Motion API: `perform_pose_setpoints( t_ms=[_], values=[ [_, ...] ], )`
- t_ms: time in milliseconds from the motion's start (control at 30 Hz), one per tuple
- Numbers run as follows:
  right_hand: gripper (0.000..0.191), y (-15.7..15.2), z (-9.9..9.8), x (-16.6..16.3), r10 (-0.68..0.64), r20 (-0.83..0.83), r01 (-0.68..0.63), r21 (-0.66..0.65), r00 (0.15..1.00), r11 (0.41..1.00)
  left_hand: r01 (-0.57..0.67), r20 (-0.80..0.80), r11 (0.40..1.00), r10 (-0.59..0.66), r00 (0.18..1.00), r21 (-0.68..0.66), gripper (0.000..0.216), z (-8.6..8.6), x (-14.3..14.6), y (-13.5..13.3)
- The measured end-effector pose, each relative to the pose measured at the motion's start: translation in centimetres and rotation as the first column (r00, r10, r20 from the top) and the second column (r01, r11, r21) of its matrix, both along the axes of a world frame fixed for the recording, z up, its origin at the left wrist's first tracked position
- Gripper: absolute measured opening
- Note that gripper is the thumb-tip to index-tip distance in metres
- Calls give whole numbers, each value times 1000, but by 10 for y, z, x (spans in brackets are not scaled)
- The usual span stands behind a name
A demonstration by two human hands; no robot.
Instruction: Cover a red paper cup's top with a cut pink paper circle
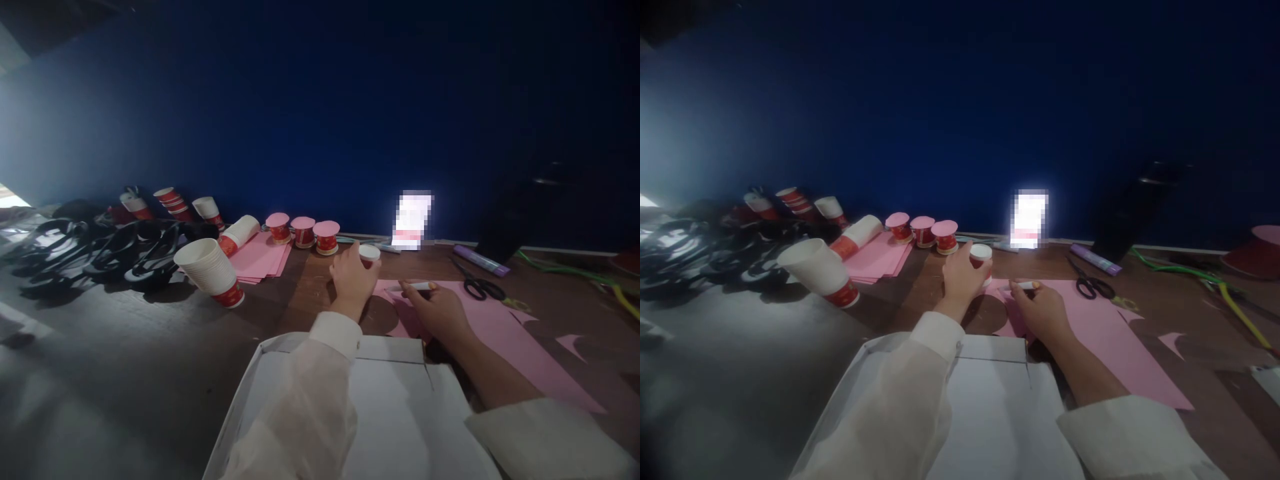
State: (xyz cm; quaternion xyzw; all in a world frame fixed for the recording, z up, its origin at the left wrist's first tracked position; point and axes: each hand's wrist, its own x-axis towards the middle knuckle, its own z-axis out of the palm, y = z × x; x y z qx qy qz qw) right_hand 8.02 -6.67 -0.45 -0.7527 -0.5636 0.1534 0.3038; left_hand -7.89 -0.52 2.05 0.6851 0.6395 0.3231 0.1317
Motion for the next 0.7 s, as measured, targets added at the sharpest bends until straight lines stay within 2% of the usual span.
perform_pose_setpoints(
  t_ms=[700],
  values=[
    [40,-5,2,4,10,-29,-10,4,1000,1000,-2,-5,999,2,1000,33,59,-4,1,2]
  ],
)
